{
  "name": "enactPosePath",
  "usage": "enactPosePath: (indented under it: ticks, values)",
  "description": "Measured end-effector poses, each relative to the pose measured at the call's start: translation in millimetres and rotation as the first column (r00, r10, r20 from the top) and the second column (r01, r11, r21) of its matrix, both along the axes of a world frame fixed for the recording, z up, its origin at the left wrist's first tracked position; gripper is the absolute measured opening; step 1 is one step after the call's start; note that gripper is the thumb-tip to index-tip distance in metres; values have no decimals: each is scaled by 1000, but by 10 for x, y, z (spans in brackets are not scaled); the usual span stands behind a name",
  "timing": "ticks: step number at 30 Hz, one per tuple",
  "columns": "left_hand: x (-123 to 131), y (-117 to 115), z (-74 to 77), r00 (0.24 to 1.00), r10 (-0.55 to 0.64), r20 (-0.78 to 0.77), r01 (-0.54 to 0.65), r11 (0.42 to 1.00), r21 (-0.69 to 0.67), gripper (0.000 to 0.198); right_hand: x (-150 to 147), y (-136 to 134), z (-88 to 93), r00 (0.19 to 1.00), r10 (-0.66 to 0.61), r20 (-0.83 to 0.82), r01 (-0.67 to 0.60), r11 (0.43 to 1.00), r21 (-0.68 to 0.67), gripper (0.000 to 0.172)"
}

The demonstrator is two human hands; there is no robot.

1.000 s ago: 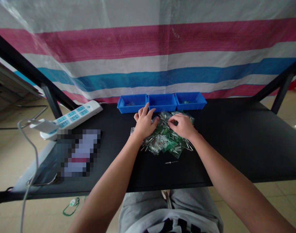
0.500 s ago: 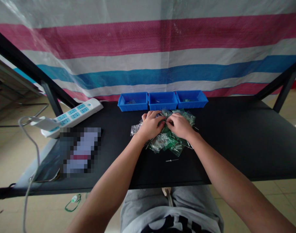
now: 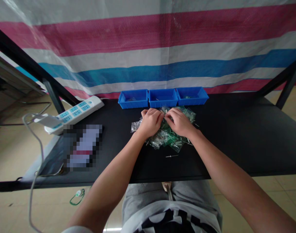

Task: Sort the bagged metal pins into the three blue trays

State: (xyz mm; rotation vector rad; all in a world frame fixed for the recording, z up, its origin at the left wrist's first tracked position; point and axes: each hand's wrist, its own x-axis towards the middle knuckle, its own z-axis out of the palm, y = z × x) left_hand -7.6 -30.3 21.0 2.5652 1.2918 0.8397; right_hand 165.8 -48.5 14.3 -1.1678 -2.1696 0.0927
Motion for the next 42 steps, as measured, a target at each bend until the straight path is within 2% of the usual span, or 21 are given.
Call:
enactPosePath:
  ticks: [5,11,16,19,22,27,33,36,39,42]
  values:
    - [-14,19,-34,1000,-4,-10,4,999,-39,38,-10,-5,-7,999,10,-31,-9,999,30,14]
    - [-27,29,-53,997,-14,69,15,1000,-14,29,-17,12,-21,975,-37,-220,49,998,48,17]
    - [-39,35,-67,993,-12,121,11,1000,11,23,-7,-11,36,964,-78,-256,57,994,-89,41]
    - [-41,34,-75,991,-1,133,0,1000,9,19,-9,-25,49,945,-91,-314,34,982,-183,46]
    - [-35,27,-81,989,7,148,-7,1000,-4,18,-5,-18,39,924,-111,-366,31,975,-218,44]
    - [-28,-9,-70,972,4,234,4,999,-33,31,12,-3,37,907,-92,-410,14,982,-191,37]
    - [-5,-83,-22,892,-37,450,83,993,-82,27,-12,-9,61,896,-45,-441,-45,981,-191,37]
    - [-3,-93,-10,873,-24,487,84,991,-101,28,-28,-12,66,895,-36,-445,-44,985,-168,33]
    - [-26,-34,-27,880,-4,476,40,997,-66,25,-14,-1,57,889,-88,-449,22,988,-150,24]
    - [-59,105,-71,900,48,432,-73,997,40,28,29,22,42,895,-134,-425,85,988,-131,16]
